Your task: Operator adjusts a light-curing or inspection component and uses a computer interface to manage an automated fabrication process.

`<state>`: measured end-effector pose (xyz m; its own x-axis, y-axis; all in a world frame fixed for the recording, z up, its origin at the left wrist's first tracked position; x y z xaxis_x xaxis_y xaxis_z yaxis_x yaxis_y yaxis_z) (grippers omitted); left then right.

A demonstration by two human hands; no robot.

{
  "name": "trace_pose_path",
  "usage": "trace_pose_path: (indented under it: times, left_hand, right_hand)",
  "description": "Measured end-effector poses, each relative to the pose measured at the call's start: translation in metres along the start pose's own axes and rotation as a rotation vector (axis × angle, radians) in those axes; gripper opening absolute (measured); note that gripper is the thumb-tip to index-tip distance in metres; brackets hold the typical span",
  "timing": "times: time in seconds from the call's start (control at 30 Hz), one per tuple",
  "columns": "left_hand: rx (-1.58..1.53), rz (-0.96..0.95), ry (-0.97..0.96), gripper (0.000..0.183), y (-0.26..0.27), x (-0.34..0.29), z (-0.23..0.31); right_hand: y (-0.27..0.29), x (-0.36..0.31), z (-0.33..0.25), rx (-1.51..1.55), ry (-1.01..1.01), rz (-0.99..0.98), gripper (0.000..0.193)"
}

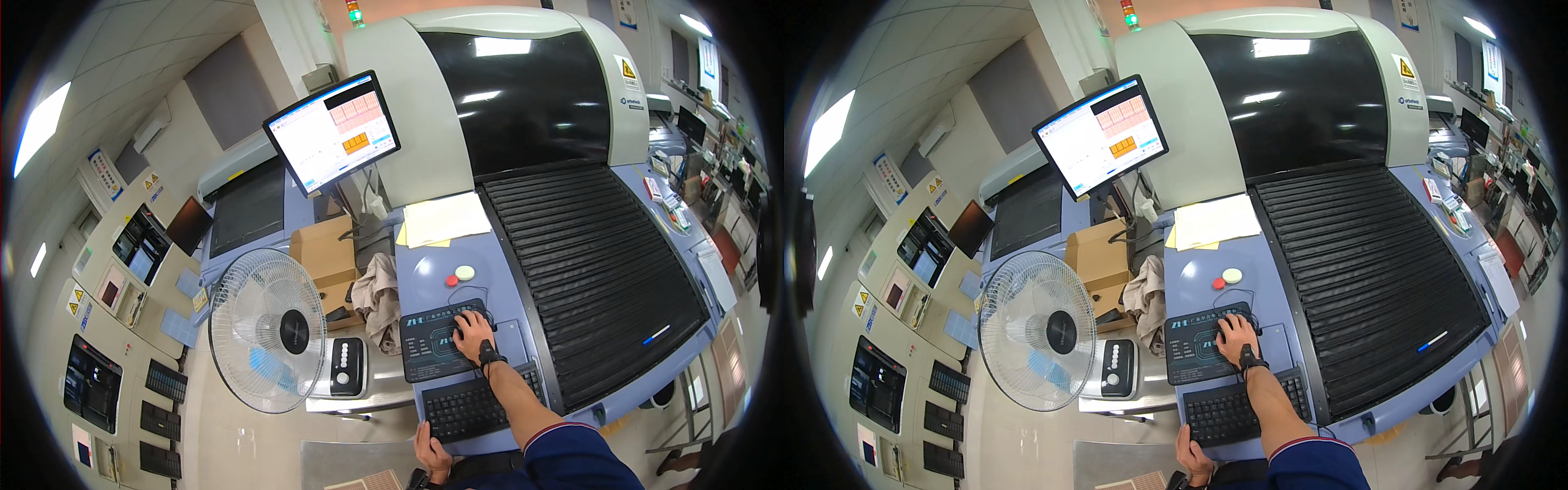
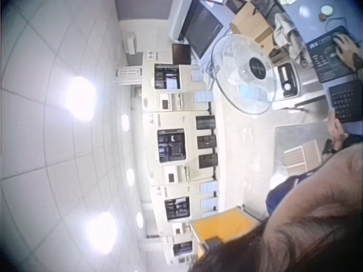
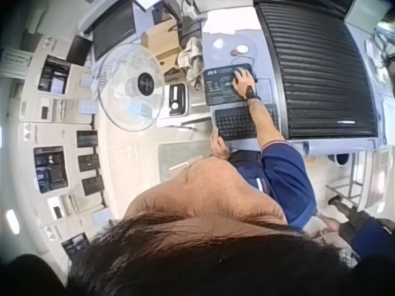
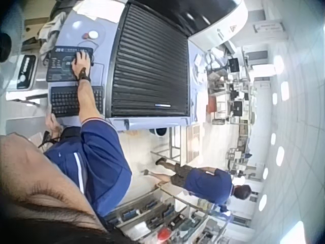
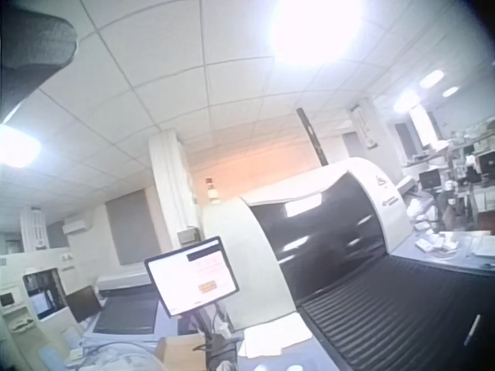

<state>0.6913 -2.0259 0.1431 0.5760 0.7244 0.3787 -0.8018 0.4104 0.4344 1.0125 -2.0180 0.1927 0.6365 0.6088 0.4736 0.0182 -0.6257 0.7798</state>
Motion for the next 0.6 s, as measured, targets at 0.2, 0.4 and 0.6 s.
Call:
trace_pose_path:
  times: [0.2, 0.4, 0.6]
  left_hand:
    - [-0.001, -0.010, 0.003, 0.046, 0.0006, 0.0008, 0.0020]
    - [-0.001, -0.013, 0.002, 0.046, 0.0020, 0.0001, 0.0026]
    - [-0.005, -0.010, 0.007, 0.046, 0.0008, -0.0004, 0.0032]
  right_hand:
    - [-0.0008, -0.0022, 0.0033, -0.010, -0.020, -0.016, 0.036]
    - [0.0018, -0.0037, 0.0000, -0.001, -0.015, 0.005, 0.035]
    - [-0.0009, -0.0036, 0.0034, 0.009, -0.038, -0.034, 0.036]
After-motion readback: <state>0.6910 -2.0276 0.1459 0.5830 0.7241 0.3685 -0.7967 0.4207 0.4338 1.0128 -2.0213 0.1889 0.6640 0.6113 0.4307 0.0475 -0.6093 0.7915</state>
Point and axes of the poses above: each hand's wrist, its own x-axis towards the middle knuckle, its own y-axis out of the back of the hand, z = x × y, the point moved 4 cm from there along x, towards the middle knuckle, and after that the axes turned 9 degrees about -z, right-handed, at the moved point
